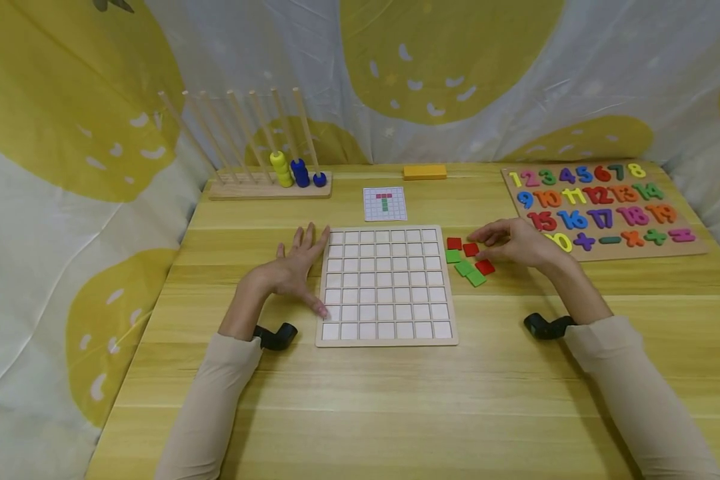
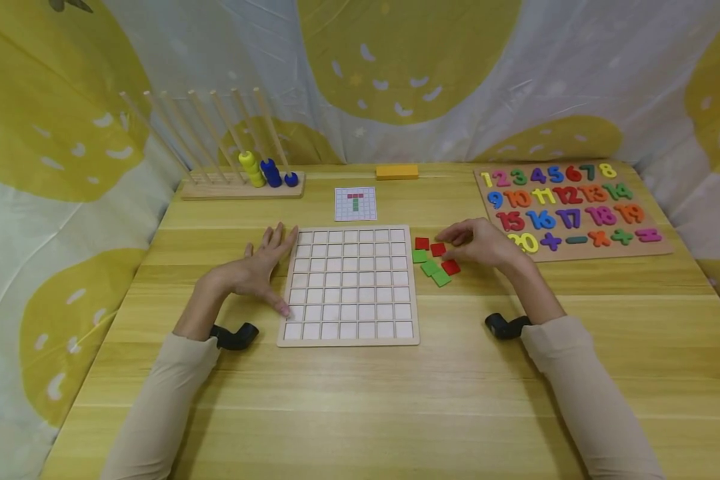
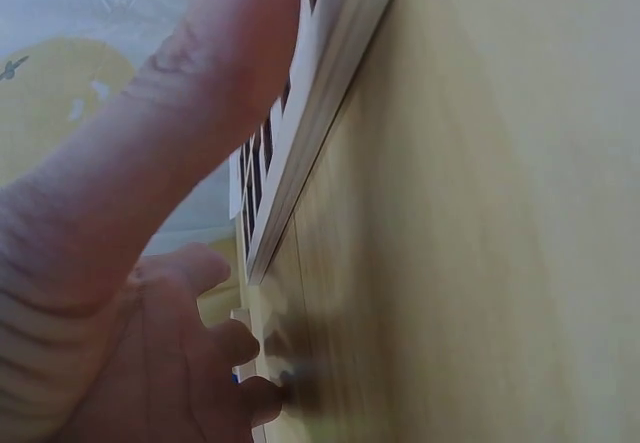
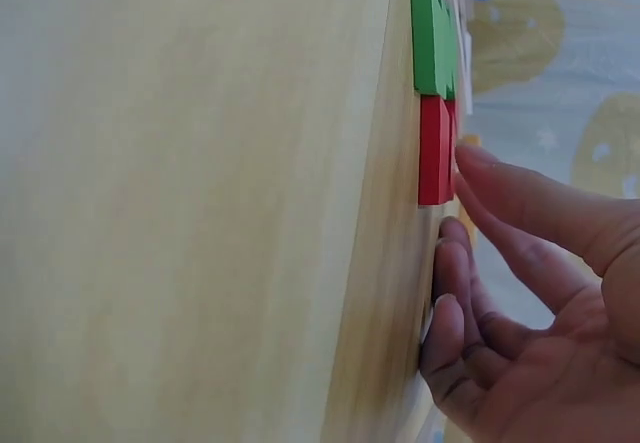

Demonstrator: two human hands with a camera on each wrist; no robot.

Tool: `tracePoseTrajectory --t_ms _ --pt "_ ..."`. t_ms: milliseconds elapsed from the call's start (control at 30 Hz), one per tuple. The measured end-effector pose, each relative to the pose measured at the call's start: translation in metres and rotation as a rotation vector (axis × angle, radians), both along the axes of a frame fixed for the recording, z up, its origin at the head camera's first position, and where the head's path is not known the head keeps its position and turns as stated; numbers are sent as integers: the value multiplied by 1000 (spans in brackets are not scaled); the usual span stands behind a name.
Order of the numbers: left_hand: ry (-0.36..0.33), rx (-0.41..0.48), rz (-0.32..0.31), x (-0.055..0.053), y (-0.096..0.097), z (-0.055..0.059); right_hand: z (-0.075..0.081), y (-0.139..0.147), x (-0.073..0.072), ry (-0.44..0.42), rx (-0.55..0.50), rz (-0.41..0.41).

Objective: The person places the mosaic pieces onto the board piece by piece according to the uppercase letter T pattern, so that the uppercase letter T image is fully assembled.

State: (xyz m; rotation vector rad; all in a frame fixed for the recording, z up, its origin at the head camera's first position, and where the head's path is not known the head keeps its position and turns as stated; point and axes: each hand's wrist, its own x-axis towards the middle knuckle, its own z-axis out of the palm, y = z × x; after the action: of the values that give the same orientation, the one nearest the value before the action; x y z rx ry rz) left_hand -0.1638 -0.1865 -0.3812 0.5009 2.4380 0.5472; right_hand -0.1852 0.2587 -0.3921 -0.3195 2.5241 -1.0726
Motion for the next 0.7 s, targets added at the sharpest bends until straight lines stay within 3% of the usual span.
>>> tracePoseTrajectory --t_ms 700 --pt "3 -37 -21 3 0 1 -1 -4 -9 -21 35 -15"
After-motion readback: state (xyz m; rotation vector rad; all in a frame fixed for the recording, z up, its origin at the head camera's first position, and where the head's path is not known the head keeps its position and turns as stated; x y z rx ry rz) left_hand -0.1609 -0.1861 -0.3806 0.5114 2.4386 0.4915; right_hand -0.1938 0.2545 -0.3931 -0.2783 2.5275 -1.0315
